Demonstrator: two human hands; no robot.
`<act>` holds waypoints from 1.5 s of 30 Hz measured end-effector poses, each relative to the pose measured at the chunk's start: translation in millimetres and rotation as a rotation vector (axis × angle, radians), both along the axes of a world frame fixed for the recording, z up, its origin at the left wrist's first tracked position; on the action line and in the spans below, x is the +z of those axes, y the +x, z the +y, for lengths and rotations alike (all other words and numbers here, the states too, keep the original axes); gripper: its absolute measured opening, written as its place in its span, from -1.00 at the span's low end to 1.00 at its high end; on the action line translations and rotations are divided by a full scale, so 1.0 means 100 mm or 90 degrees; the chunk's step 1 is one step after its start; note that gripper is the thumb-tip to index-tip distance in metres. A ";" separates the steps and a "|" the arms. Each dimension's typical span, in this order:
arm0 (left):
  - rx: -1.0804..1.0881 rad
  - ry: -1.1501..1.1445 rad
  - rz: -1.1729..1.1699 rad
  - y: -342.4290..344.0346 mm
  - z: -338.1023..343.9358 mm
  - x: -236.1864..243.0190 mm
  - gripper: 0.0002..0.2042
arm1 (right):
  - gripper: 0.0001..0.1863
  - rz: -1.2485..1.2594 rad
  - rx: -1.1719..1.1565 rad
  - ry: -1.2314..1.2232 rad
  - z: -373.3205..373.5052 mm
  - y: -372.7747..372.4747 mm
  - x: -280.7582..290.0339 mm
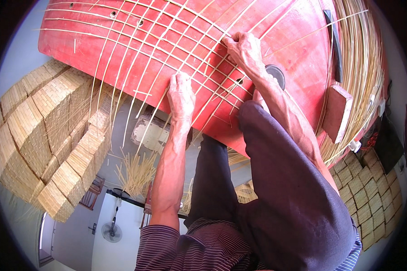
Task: The person weaves thin bamboo strips by hand on a red circular board, interlacing them to form a mat. They occasionally use a small wooden block to press the weave and adjust the strips.
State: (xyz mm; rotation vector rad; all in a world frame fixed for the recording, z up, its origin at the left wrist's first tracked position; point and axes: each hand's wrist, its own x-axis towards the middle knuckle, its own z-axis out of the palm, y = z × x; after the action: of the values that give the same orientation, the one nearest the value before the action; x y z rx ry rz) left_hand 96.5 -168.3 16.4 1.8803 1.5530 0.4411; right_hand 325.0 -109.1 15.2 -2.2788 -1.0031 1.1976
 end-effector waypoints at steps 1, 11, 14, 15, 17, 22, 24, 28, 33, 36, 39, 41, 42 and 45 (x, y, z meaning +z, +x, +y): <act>-0.005 0.004 0.001 0.00 0.00 -0.01 -0.91 | -0.64 -0.004 -0.001 0.005 0.00 0.00 -0.02; 0.000 -0.018 -0.013 -0.02 0.03 0.00 -0.94 | -0.65 -0.037 0.003 0.035 -0.01 -0.01 -0.06; 0.005 -0.005 -0.023 -0.02 0.03 -0.01 -0.93 | -0.65 -0.056 0.035 0.066 -0.01 -0.02 -0.02; 0.004 0.001 -0.024 -0.03 0.03 -0.01 -0.92 | -0.62 -0.048 0.040 0.047 -0.03 -0.01 0.01; -0.004 0.006 -0.039 -0.02 0.04 0.00 -0.92 | -0.63 -0.018 0.036 0.094 -0.11 0.04 0.05; 0.029 -0.001 -0.049 0.00 0.03 0.09 -0.90 | -0.81 -0.128 0.043 0.224 -0.76 0.71 0.72; 0.051 0.002 -0.015 0.06 0.03 0.20 -0.89 | -0.77 -0.261 -0.011 0.224 -1.24 1.29 1.05; 0.060 -0.104 -0.010 0.12 -0.08 0.19 -0.82 | -0.55 -0.502 -0.038 0.051 -2.41 2.45 1.56; 0.088 -0.095 -0.009 0.28 -0.18 0.13 -0.78 | -0.23 -0.547 0.158 -0.159 -3.67 3.27 1.37; 0.084 -0.106 -0.009 0.31 -0.17 0.14 -0.76 | -0.22 -0.466 0.088 -0.175 -3.77 3.37 1.20; 0.089 -0.115 -0.006 0.21 -0.20 0.15 -0.75 | -0.33 -0.381 0.044 -0.243 -3.43 3.29 1.14; 0.085 -0.132 -0.021 0.21 -0.21 0.08 -0.76 | -0.39 -0.367 0.032 -0.165 -3.48 3.41 1.08; 0.086 -0.136 -0.035 0.23 -0.21 0.04 -0.76 | -0.42 -0.361 0.027 -0.125 -3.52 3.48 1.05; 0.098 -0.118 -0.062 0.18 -0.26 -0.01 -0.78 | -0.40 -0.371 0.024 -0.178 -3.38 3.35 1.09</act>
State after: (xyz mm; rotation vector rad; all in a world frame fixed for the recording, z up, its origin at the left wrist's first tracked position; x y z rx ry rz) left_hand 114.3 -194.6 15.4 1.5834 1.6215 0.4349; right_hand 659.5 -446.8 124.1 -2.9368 -1.1249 0.7240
